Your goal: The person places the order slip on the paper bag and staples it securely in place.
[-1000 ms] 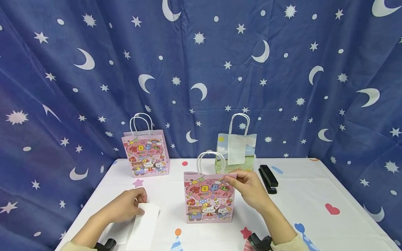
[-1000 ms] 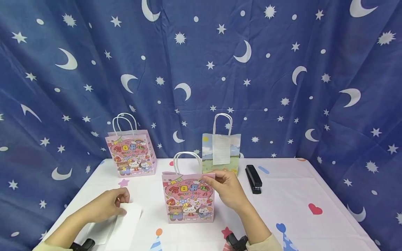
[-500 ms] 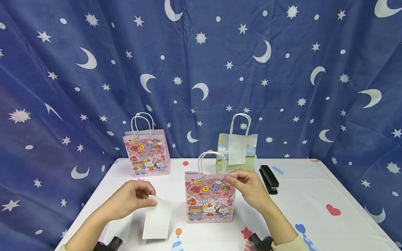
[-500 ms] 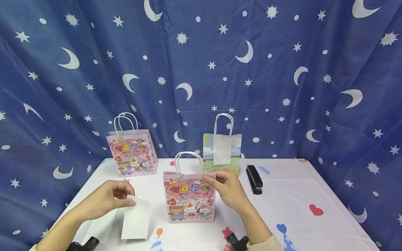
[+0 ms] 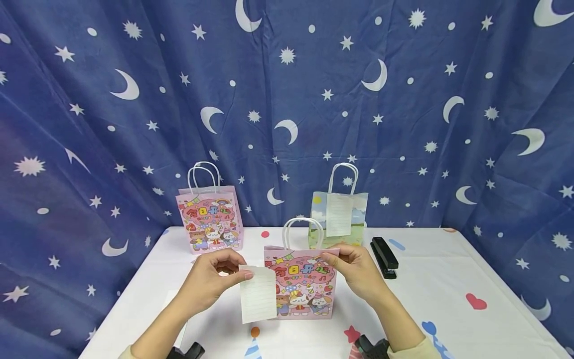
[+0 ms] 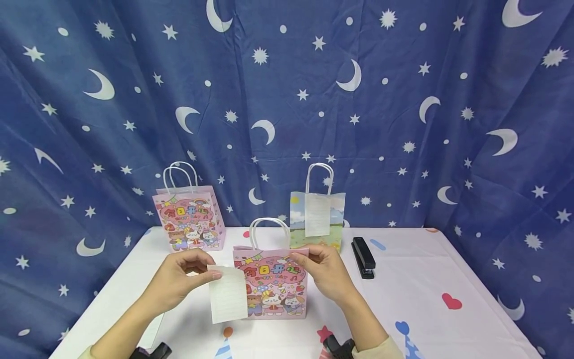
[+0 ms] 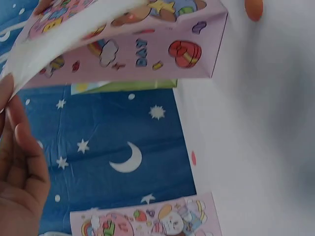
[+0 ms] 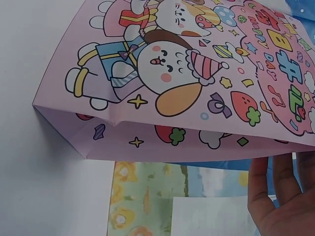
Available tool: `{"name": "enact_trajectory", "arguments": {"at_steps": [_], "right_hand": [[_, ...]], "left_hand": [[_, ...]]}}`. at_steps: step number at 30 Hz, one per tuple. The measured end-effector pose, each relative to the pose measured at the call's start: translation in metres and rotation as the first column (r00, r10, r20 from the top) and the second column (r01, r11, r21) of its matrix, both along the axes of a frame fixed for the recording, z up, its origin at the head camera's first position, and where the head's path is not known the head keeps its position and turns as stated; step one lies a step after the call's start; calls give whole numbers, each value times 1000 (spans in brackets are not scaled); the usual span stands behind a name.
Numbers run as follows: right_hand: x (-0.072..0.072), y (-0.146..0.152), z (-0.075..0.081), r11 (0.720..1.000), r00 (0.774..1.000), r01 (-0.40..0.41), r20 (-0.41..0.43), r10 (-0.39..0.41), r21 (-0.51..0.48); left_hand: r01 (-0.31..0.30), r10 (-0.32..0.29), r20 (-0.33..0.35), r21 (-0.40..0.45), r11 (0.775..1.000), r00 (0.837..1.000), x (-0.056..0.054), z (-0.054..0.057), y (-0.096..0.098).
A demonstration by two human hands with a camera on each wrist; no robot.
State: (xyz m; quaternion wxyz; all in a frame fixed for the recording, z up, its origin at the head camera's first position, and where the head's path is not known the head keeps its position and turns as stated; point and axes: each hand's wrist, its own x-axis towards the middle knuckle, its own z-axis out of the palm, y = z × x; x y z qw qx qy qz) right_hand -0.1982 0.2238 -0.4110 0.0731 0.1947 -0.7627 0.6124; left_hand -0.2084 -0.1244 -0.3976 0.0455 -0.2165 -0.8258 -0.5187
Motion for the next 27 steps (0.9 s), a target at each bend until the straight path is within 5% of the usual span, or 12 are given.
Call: {"name": "enact_trajectory", "arguments": {"at_steps": [12, 20, 27], "right_hand": [[0, -1, 0, 1000, 1000, -19, -10, 19, -4], [-1, 0, 0, 1000, 1000, -17, -23, 17, -2], [-1, 0, -1, 1000, 999, -24, -29, 24, -6]], "left_hand": [[-86, 90, -159, 34, 996, 983, -5, -6, 33], [-73, 79, -271, 32, 997, 959, -10, -4, 46], [-35, 43, -298, 34, 999, 954, -14, -1, 58]]}}
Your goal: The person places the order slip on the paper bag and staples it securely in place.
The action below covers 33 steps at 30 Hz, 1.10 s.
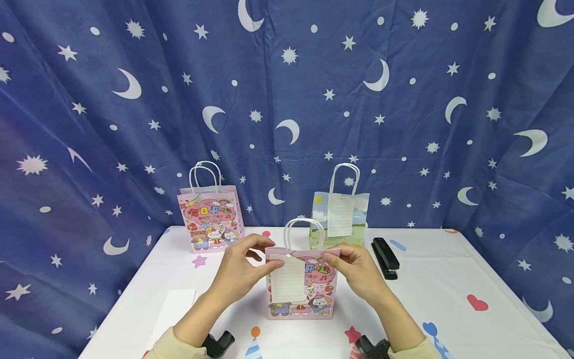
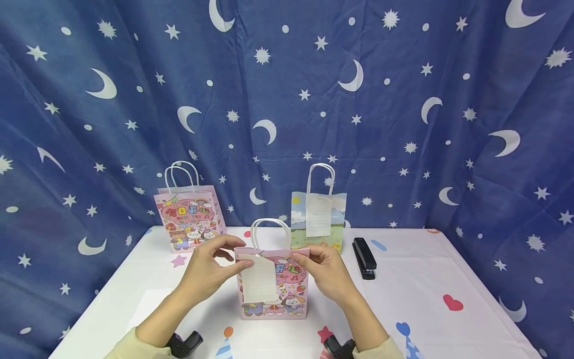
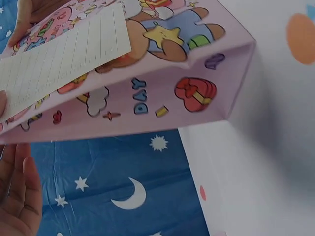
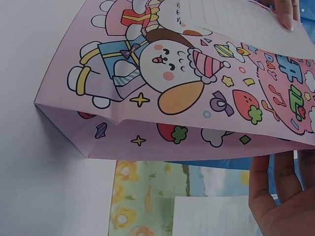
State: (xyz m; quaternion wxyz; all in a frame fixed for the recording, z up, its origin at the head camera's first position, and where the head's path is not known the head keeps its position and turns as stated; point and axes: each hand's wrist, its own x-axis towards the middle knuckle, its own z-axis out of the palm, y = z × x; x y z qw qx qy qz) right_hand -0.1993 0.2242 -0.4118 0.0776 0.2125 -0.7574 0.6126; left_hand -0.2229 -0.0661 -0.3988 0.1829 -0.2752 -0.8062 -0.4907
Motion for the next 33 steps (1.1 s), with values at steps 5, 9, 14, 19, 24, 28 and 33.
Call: {"name": "enact_trajectory", "arguments": {"at_steps": [5, 9, 14, 19, 24, 28, 33], "right_hand": [[0, 1, -1, 1000, 1000, -2, 5, 2, -2], [-1, 1, -1, 1000, 1000, -4, 0, 4, -4], [-1, 0, -1, 1000, 1000, -7, 12, 8, -11], [0, 0, 0, 999, 999, -37, 13, 37, -22], [1, -3, 0, 999, 1000, -12, -12, 12, 32], [3, -8, 1, 996, 998, 55, -19, -54, 74], [4, -11, 1, 990, 994, 108, -38, -105, 87]], "left_hand": [[31, -31, 26, -17, 999, 999, 0, 4, 10], [52, -52, 71, 0, 999, 996, 1, 7, 17], [68, -71, 130, 28, 997, 989, 1, 7, 24], [76, -80, 170, 32, 997, 982, 0, 6, 27], [75, -78, 167, 27, 997, 983, 0, 7, 28], [67, -72, 175, 36, 997, 982, 0, 8, 28], [82, -97, 208, 77, 994, 973, -1, 6, 28]]}}
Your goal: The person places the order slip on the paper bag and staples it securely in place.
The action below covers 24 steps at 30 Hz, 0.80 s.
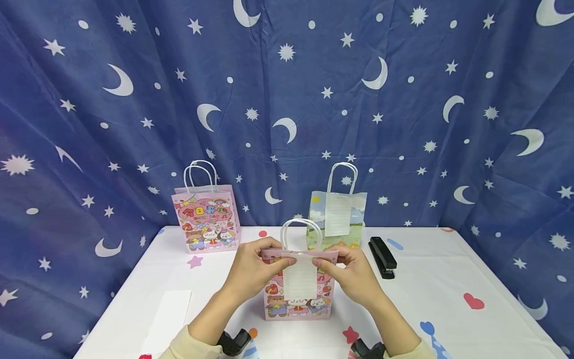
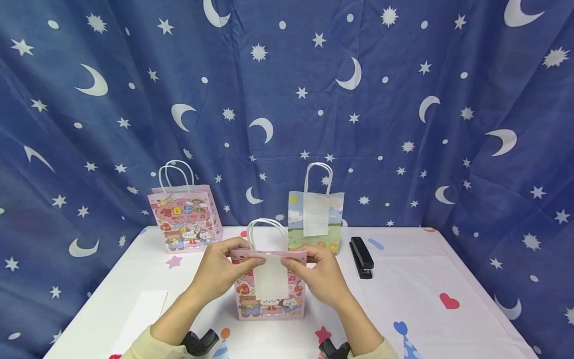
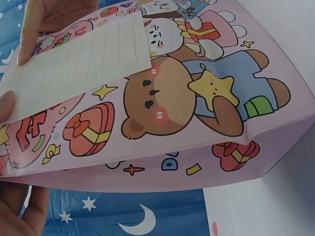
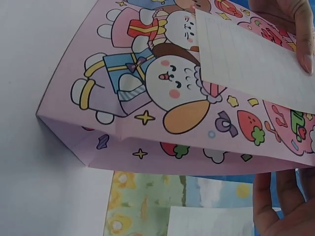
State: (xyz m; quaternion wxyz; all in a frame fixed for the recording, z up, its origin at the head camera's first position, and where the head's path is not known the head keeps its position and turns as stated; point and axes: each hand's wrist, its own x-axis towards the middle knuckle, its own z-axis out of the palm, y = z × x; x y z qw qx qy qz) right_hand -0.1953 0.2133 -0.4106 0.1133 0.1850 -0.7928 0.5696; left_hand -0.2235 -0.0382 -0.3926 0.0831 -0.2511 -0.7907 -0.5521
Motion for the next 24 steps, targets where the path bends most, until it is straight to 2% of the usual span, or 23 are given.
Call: {"name": "enact_trajectory", "arguments": {"at_steps": [6, 10, 15, 18, 24], "right_hand": [[-1, 0, -1, 1000, 1000, 17, -10, -17, 12], [-1, 0, -2, 1000, 1000, 10, -11, -10, 13], [-2, 1, -3, 1000, 1000, -2, -24, 3, 11], [-3, 1, -4, 1000, 999, -17, -36, 17, 11], [-1, 4, -1, 999, 998, -4, -56, 6, 51]], "left_hand": [[44, -46, 48, 39, 998, 998, -2, -3, -4], [78, -81, 53, 51, 996, 995, -5, -5, -8], [129, -135, 92, 73, 989, 987, -10, -8, -13], [136, -144, 114, 74, 988, 983, -10, -10, -14], [144, -153, 100, 97, 985, 983, -10, -11, -11]]}}
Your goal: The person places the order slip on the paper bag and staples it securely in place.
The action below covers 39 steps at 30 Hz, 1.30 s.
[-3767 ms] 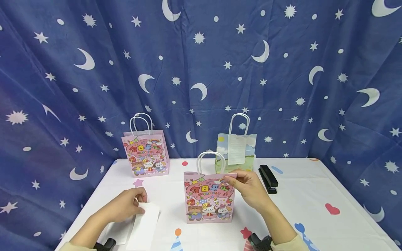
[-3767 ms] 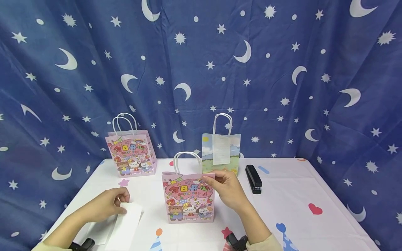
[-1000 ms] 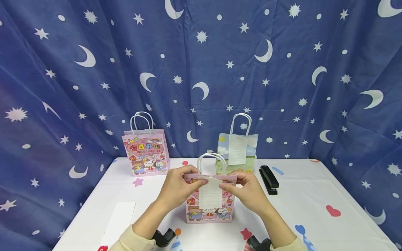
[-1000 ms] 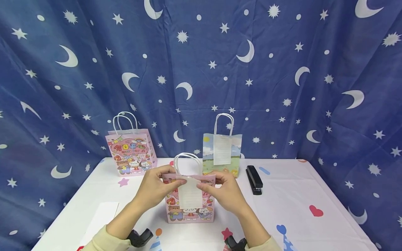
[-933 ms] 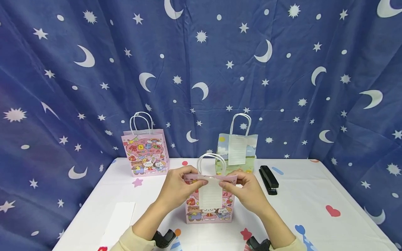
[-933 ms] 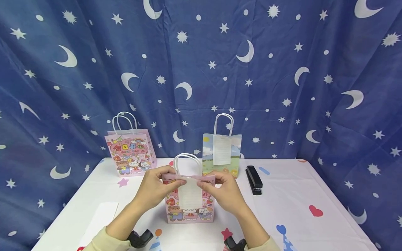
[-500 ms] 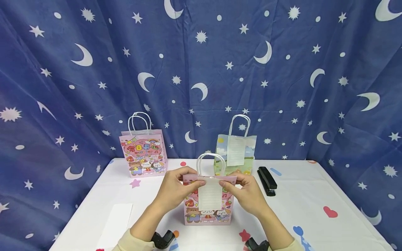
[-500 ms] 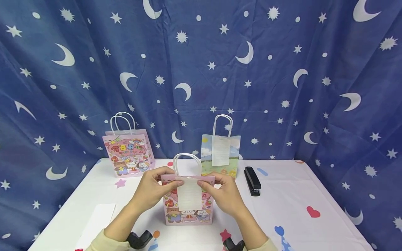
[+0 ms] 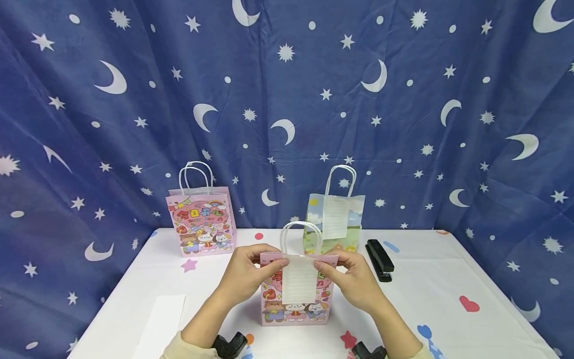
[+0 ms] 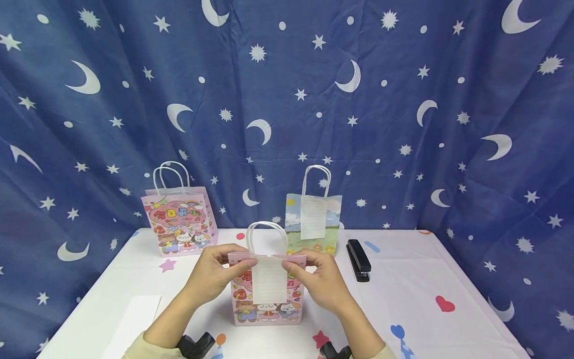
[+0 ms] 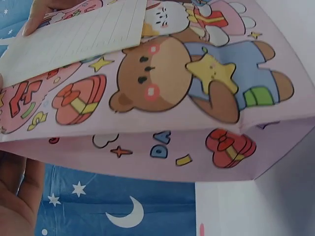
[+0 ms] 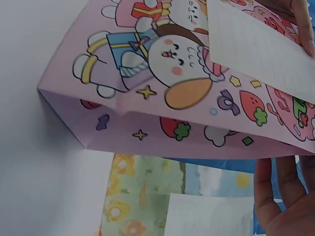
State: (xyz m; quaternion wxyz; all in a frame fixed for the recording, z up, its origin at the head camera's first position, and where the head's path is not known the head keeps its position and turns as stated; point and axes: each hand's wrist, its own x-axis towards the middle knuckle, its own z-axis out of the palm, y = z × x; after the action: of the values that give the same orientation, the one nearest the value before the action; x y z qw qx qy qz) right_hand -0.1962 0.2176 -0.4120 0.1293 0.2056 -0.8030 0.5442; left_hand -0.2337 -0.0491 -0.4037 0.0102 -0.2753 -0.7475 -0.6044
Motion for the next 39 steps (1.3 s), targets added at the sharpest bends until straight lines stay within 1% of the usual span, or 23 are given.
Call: {"name": "enact_trajectory", "arguments": {"at_steps": [3, 6, 8, 9, 11, 13, 14, 15, 16, 17, 19, 21, 22, 23, 25, 29, 31, 36, 39], "right_hand": [[1, 3, 3, 999, 1000, -17, -18, 18, 31], [1, 11, 8, 999, 999, -22, -35, 23, 41], [0, 19, 11, 1000, 999, -3, -46, 4, 23], [-1, 24, 12, 1000, 999, 16, -44, -15, 9], [-2, 35, 16, 996, 996, 83, -34, -84, -15], [-4, 46, 18, 982, 982, 190, -11, -190, -13], [-5, 52, 18, 968, 968, 251, 9, -251, -7], [-6, 58, 17, 946, 946, 324, 22, -324, 16], [-7, 63, 16, 917, 916, 396, 38, -398, 49], [-9, 69, 14, 882, 882, 462, 53, -468, 86], [-11, 80, 9, 814, 813, 561, 86, -576, 152], [-14, 90, 3, 759, 755, 613, 118, -645, 220], [-16, 94, 0, 743, 737, 620, 135, -662, 252], [-18, 99, -3, 732, 724, 620, 154, -673, 282], [-21, 107, -10, 731, 715, 592, 199, -671, 338], [-25, 122, -23, 756, 714, 504, 291, -637, 418], [-26, 127, -27, 762, 713, 471, 317, -626, 445], [-28, 137, -35, 769, 710, 417, 355, -609, 484], [-29, 141, -39, 784, 706, 396, 388, -593, 477]], "left_hand": [[7, -8, 5, 20, 1000, 1000, 0, -1, 0], [5, -5, 8, 32, 999, 1000, 0, -2, 0], [14, -14, 8, 39, 999, 1000, 0, -2, 0], [18, -18, 7, 42, 999, 1000, -1, -2, 0], [31, -31, -1, 49, 998, 1000, -1, -1, 1], [41, -40, -11, 54, 998, 999, -2, 0, 2], [42, -42, -17, 56, 998, 999, -2, 0, 2], [46, -45, -21, 59, 997, 999, -2, 0, 2], [49, -47, -24, 62, 997, 999, -2, 0, 2], [52, -51, -25, 65, 997, 998, -2, 0, 2], [58, -56, -22, 69, 996, 998, -3, -1, 2], [56, -56, -16, 70, 996, 998, -3, -1, 1], [53, -53, -11, 72, 996, 999, -2, -2, 1], [51, -50, -9, 73, 996, 999, -2, -2, 0], [47, -47, -8, 74, 996, 999, -2, -3, 0], [55, -55, -4, 80, 995, 998, -3, -4, -1], [60, -60, 1, 82, 995, 998, -2, -4, -1], [59, -60, 17, 81, 995, 998, -1, -2, -1], [58, -60, 19, 79, 995, 998, 0, -1, 0]]}}
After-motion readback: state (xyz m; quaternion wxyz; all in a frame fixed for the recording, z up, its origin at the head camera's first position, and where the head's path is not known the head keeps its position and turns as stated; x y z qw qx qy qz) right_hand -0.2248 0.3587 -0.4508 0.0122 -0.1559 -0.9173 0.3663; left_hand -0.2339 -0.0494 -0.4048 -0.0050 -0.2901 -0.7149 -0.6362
